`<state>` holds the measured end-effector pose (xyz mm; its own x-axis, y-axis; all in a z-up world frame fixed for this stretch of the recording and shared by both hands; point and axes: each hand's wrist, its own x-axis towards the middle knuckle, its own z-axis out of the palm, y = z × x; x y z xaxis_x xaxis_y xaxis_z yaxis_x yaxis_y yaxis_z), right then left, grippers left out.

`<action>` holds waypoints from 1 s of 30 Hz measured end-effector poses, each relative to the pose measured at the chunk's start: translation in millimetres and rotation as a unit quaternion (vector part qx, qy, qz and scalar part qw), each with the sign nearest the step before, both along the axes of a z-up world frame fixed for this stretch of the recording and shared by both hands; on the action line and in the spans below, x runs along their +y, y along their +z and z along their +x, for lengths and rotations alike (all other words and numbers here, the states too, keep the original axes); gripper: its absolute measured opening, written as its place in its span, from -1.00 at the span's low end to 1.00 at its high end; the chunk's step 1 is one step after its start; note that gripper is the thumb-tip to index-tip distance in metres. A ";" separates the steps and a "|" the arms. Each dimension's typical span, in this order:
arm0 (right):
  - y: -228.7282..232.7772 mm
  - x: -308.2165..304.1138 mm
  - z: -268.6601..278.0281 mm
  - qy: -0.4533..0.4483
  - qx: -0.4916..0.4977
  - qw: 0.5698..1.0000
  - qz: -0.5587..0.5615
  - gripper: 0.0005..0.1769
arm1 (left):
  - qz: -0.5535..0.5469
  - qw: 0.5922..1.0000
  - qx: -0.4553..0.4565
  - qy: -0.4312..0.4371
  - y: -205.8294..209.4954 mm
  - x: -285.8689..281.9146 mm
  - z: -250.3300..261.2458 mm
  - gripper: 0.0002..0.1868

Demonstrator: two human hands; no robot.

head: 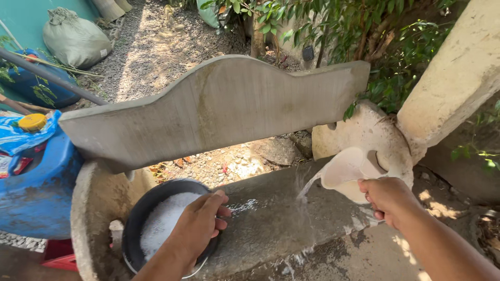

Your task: The person prepares soapy water by pouring detergent powder from a packet into a bucket and then adding water using a plastic scoop.

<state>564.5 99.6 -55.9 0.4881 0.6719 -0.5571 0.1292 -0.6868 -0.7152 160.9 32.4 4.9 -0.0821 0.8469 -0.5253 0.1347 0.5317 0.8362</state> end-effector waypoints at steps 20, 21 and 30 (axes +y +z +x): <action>10.6 13.9 106.6 -0.054 0.017 0.998 0.012 -0.68 | -0.022 0.999 0.030 -0.020 25.7 21.4 56.6 -0.48; 12.5 13.2 99.9 -0.058 0.045 0.997 0.007 -0.66 | -0.016 0.999 0.032 -0.017 24.7 20.7 54.5 -0.49; 10.1 13.7 41.9 0.006 0.149 0.988 -0.038 -0.60 | 0.004 0.999 0.030 0.022 21.5 20.0 25.6 -0.48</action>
